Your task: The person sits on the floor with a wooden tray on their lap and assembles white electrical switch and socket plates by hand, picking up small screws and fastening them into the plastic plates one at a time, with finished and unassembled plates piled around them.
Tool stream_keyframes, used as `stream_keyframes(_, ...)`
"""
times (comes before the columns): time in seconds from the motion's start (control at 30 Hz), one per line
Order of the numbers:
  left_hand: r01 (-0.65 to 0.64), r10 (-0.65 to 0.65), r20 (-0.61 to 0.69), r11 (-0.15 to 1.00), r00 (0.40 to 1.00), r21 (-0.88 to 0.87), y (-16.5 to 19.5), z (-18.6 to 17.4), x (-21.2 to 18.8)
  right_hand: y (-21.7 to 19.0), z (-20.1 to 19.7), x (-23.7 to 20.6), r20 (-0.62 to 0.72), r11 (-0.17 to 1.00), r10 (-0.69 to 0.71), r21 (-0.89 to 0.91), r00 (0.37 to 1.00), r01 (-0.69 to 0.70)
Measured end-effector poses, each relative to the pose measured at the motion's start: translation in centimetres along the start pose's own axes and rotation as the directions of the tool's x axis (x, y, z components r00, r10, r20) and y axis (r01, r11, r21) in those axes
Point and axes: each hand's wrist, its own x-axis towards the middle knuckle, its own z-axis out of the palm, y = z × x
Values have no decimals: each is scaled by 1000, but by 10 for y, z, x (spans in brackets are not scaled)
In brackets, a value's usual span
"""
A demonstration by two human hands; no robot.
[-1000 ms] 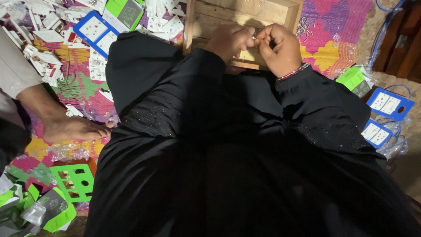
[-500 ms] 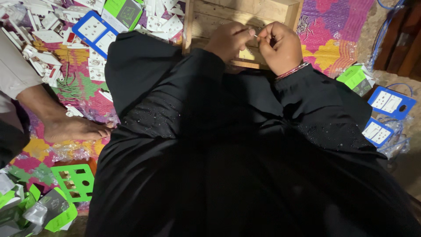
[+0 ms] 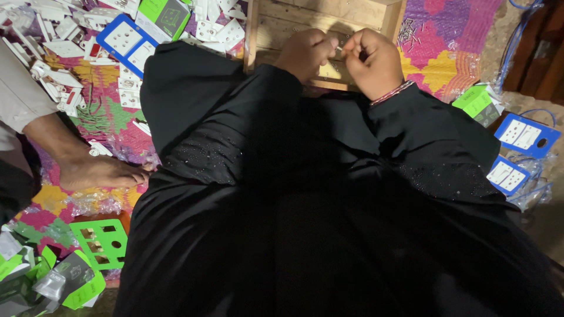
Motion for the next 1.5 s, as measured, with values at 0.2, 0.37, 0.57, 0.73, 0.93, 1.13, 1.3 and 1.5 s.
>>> stream_keyframes(0.2,6,-7,-7,983,1000,-184,22,-3,-11,15,-9,13,232,424,281,841,931,-337)
stream_keyframes(0.37,67,-52,113,988,992,-137,41,-4,-19,13,-12,11,263,617,255,697,930,-366)
stream_keyframes(0.57,121,-88,197,980,976,-159,21,8,-10,16,15,0,86,953,91,283,992,-112)
stream_keyframes(0.73,-543,513,199,826,835,149,13,-1,8,9,12,14,4,991,119,64,993,-119)
stream_keyframes(0.93,129,-131,-26,988,991,-81,22,-14,23,15,-11,47,-47,895,248,393,968,-210)
stream_keyframes(1.13,118,-127,-104,989,987,-91,16,-21,8,39,-70,50,13,672,245,719,969,-180)
stream_keyframes(1.3,86,-105,-119,984,987,-158,30,-29,-5,56,-108,33,-170,995,98,20,981,-96)
stream_keyframes(1.5,78,-94,-110,987,989,-143,50,-29,1,52,-99,44,-53,951,194,-235,980,-201)
